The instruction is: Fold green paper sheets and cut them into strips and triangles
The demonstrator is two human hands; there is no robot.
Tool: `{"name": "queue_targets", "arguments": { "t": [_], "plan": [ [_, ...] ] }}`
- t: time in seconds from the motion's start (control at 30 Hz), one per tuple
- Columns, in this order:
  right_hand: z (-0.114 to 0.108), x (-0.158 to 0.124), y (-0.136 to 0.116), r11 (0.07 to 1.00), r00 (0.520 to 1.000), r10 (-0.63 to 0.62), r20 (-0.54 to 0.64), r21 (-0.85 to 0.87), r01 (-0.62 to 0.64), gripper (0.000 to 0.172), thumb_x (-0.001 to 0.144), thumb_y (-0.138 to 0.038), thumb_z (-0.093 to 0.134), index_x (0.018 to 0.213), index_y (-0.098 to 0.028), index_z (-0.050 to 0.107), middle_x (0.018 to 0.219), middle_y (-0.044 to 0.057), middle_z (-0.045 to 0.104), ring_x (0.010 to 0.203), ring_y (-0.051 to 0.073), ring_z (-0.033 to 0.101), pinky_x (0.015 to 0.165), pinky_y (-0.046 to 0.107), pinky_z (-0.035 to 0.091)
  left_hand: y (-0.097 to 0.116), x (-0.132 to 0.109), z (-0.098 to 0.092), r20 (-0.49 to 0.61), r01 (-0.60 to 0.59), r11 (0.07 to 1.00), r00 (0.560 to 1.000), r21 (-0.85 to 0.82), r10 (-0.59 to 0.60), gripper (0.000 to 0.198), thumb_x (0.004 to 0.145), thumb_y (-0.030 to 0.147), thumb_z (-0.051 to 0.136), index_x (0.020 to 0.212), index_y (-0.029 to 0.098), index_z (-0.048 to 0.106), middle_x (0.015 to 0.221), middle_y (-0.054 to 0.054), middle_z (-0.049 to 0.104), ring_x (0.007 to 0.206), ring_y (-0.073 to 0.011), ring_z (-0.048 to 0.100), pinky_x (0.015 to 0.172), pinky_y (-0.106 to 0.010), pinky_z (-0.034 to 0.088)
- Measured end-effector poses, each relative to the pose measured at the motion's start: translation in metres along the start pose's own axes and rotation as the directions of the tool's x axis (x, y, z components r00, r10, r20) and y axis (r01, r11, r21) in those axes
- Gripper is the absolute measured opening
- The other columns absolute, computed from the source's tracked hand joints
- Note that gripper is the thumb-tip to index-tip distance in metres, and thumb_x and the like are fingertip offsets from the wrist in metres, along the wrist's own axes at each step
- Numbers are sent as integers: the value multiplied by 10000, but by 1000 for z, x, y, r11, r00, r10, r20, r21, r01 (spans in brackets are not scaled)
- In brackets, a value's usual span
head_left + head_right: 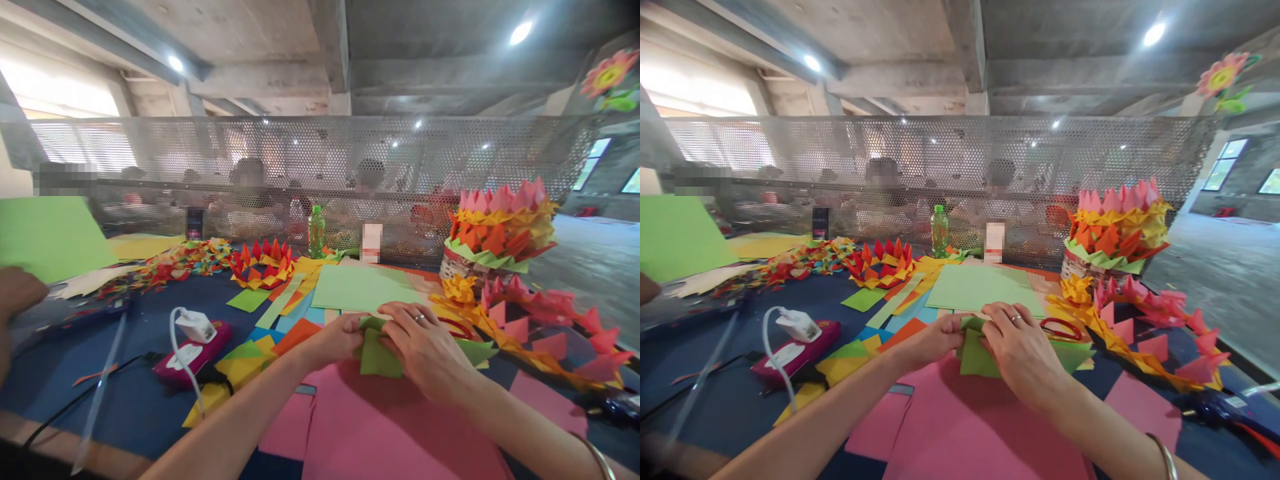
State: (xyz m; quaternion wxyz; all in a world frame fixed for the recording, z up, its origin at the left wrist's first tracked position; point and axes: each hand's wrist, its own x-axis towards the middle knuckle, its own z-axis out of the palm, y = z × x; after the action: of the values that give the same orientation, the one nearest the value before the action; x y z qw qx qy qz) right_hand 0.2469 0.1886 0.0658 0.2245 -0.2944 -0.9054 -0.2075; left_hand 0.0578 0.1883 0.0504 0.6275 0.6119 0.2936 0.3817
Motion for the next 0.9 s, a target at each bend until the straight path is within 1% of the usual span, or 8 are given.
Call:
{"name": "queue_targets", "arguments": {
  "t": [0.2, 0.33, 0.4, 0.5, 0.57, 0.8, 0.87, 0.9],
  "plan": [
    [-2, 5, -2, 1000, 996, 6, -89, -6, -6, 41, 892, -193, 582, 901, -157, 598, 1015, 79, 646, 972, 244, 563, 886, 386, 390, 5, -4, -5, 59, 43, 999, 997, -13, -43, 494, 529, 34, 455, 957, 164, 665, 688, 44, 544, 622, -85, 420, 598, -204, 301],
    [-2, 5, -3, 999, 996, 34, -82, 1, -34, 41, 882, -184, 594, 910, -156, 601, 1007, 74, 648, 985, 249, 563, 879, 380, 377, -1, -3, -7, 147, 24, 998, 989, -52, -16, 554, 533, 11, 458, 1028, 181, 641, 758, 32, 597, 698, -109, 489, 673, -219, 346],
    [-2, 5, -4, 999, 997, 41, -69, 9, -40, 39, 884, -185, 592, 913, -159, 599, 1003, 70, 647, 986, 247, 562, 878, 376, 374, -5, -2, -7, 152, -12, 999, 988, -45, 19, 515, 583, 14, 487, 1049, 179, 632, 778, 24, 598, 746, -122, 513, 702, -225, 362],
    [-2, 4, -5, 999, 997, 51, -54, 10, -50, 33, 890, -185, 581, 912, -163, 593, 994, 65, 645, 967, 241, 564, 869, 374, 373, -7, -1, -5, 122, -75, 997, 990, -1, 75, 334, 735, 85, 537, 1042, 182, 628, 806, 13, 590, 829, -142, 531, 776, -248, 383],
    [-2, 5, -6, 999, 997, 54, -52, 4, -54, 28, 894, -188, 575, 904, -165, 587, 983, 64, 645, 954, 240, 566, 859, 371, 375, -8, -1, -5, 108, -96, 995, 990, 32, 92, 240, 800, 134, 537, 1014, 182, 633, 802, 12, 579, 838, -142, 526, 786, -252, 385],
    [1, 4, -7, 998, 995, 67, -79, -8, -68, 62, 908, -226, 558, 865, -184, 545, 896, 46, 640, 896, 238, 579, 820, 368, 373, -8, -2, -2, 60, -79, 993, 995, 86, 74, 120, 805, 166, 552, 887, 169, 639, 762, 17, 566, 769, -122, 503, 710, -224, 380],
    [1, 3, -7, 996, 992, 89, -89, 16, -88, 78, 900, -253, 580, 903, -193, 530, 858, 32, 639, 843, 227, 591, 799, 361, 378, -8, -1, -2, 33, -87, 993, 996, 83, 84, 94, 767, 158, 573, 842, 159, 631, 763, 13, 574, 761, -126, 513, 709, -229, 387],
    [1, 2, -6, 994, 989, 113, -93, 24, -111, 134, 889, -279, 602, 956, -193, 525, 841, 25, 643, 818, 224, 600, 791, 358, 383, -9, 0, -3, 24, -92, 993, 996, 78, 90, 98, 750, 157, 582, 836, 155, 629, 765, 10, 579, 759, -131, 522, 718, -237, 393]
  ]
}}
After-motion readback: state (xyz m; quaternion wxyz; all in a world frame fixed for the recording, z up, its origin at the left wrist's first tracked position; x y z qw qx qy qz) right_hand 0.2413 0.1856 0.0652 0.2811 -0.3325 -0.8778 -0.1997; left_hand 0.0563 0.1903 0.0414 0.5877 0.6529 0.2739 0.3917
